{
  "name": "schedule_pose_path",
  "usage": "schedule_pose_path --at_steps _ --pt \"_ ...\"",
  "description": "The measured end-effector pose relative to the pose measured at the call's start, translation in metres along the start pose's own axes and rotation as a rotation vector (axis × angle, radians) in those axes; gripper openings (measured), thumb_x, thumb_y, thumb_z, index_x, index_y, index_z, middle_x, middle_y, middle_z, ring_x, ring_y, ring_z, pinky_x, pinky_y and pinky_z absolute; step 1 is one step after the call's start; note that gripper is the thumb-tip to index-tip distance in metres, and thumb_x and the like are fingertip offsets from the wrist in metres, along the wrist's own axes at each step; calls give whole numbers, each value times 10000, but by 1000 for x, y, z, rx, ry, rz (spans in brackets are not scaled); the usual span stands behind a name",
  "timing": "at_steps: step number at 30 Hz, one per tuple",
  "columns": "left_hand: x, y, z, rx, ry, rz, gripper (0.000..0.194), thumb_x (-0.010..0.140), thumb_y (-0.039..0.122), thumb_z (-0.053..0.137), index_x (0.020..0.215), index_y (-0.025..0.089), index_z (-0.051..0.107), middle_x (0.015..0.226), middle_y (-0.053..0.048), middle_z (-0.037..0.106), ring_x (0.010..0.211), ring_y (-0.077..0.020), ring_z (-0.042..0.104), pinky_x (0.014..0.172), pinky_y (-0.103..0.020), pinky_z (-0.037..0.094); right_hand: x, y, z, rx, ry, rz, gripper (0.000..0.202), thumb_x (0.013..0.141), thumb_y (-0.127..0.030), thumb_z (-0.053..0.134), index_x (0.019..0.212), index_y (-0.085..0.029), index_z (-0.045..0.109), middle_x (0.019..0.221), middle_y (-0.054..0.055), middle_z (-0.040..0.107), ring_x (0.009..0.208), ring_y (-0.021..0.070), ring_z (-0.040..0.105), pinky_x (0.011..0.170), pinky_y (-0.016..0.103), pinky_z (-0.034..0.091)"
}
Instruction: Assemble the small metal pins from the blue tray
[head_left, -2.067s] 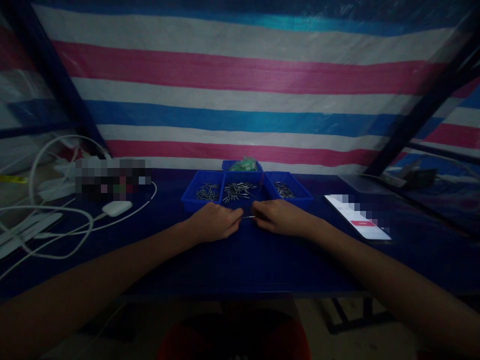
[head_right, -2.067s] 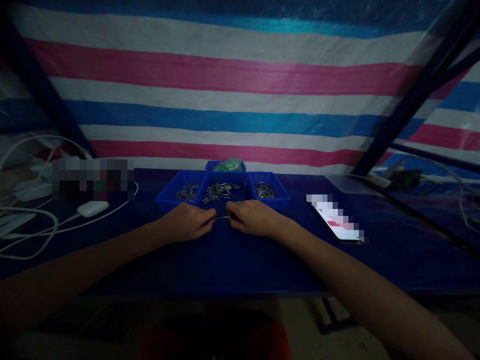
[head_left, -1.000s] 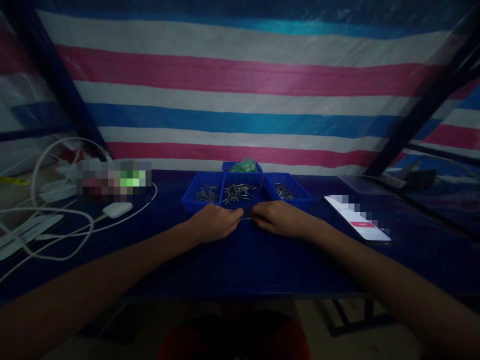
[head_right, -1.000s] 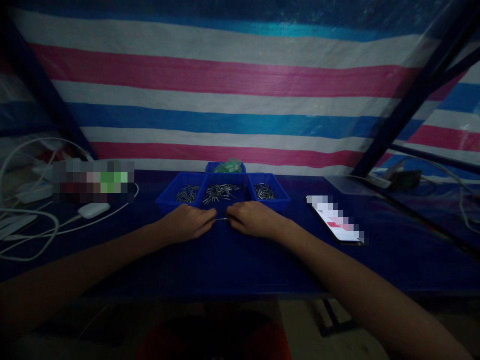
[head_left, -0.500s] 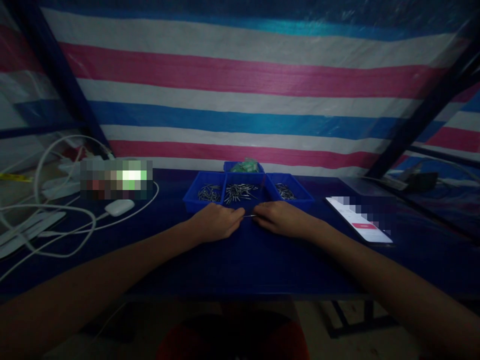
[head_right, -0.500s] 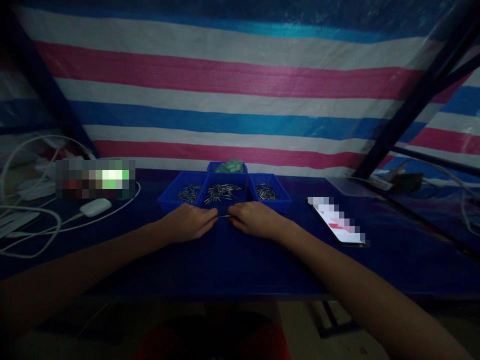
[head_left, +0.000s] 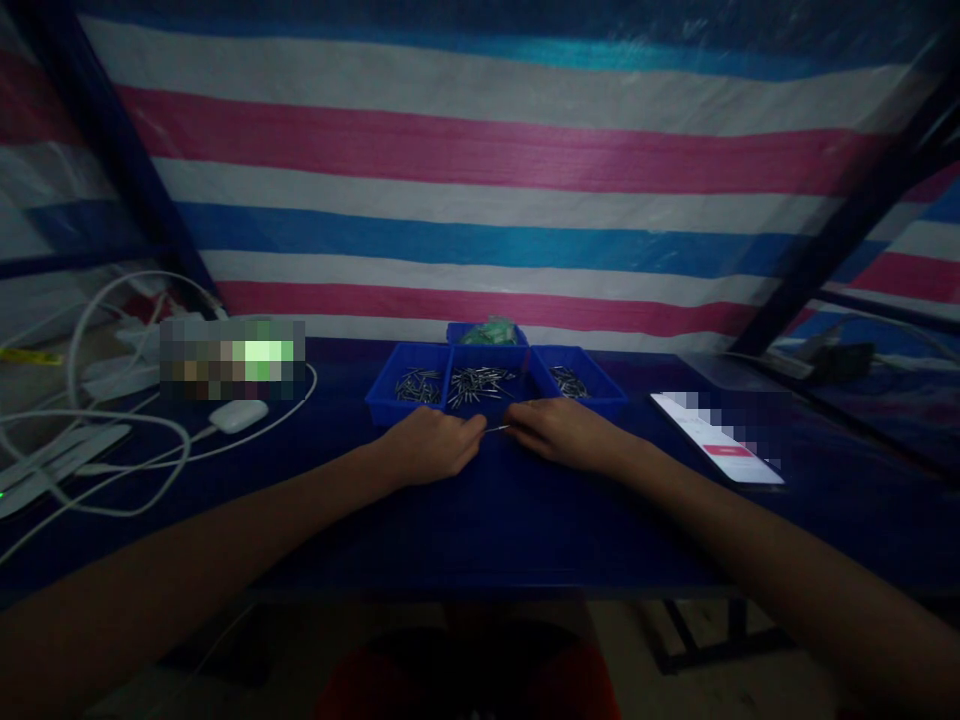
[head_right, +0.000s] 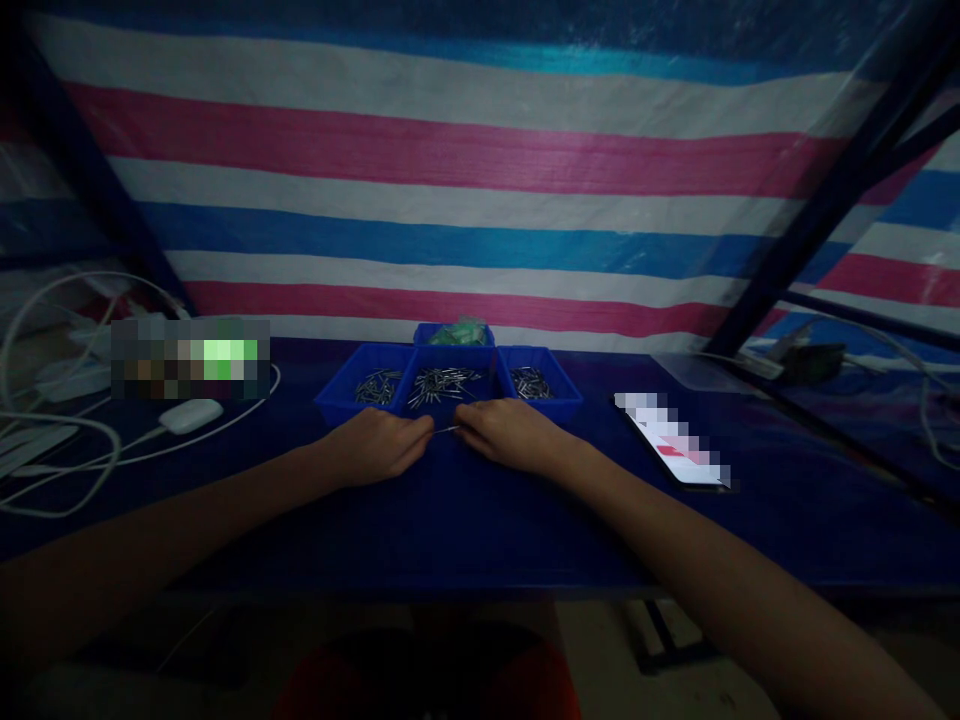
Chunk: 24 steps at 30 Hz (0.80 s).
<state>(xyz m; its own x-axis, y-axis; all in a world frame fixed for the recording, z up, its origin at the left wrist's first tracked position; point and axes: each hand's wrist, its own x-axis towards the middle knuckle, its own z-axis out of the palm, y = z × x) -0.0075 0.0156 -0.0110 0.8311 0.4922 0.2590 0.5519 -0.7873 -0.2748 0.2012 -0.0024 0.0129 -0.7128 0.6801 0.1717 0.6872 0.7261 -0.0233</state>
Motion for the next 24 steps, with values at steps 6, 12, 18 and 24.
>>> schedule_pose_path --at_steps 6,12,18,24 --pt "0 -1 0 -22 9 -3 239 886 291 298 880 152 492 638 -14 604 485 -120 542 441 -231 340 1 -1 1 -11 3 2 212 879 -257 342 817 -148 513 735 40 570 615 113 497 583 243 319" --pt "0 0 -1 -26 6 2 245 889 256 283 861 146 500 625 -17 603 479 -116 536 440 -228 342 0 0 1 -9 9 38 211 875 -298 362 917 -148 504 760 52 590 640 132 527 579 249 328" --pt "1 0 -2 -40 18 -3 258 886 257 281 849 140 507 609 -18 597 463 -113 534 438 -230 349 -1 -1 -1 19 -12 38 162 862 -259 381 903 -155 499 780 54 589 661 132 531 581 247 326" --pt "1 1 -4 -38 9 -4 252 882 272 296 826 146 508 621 -15 600 479 -120 544 441 -231 350 0 -4 -1 -12 -12 17 169 869 -238 354 830 -149 492 724 37 568 600 112 491 561 241 307"
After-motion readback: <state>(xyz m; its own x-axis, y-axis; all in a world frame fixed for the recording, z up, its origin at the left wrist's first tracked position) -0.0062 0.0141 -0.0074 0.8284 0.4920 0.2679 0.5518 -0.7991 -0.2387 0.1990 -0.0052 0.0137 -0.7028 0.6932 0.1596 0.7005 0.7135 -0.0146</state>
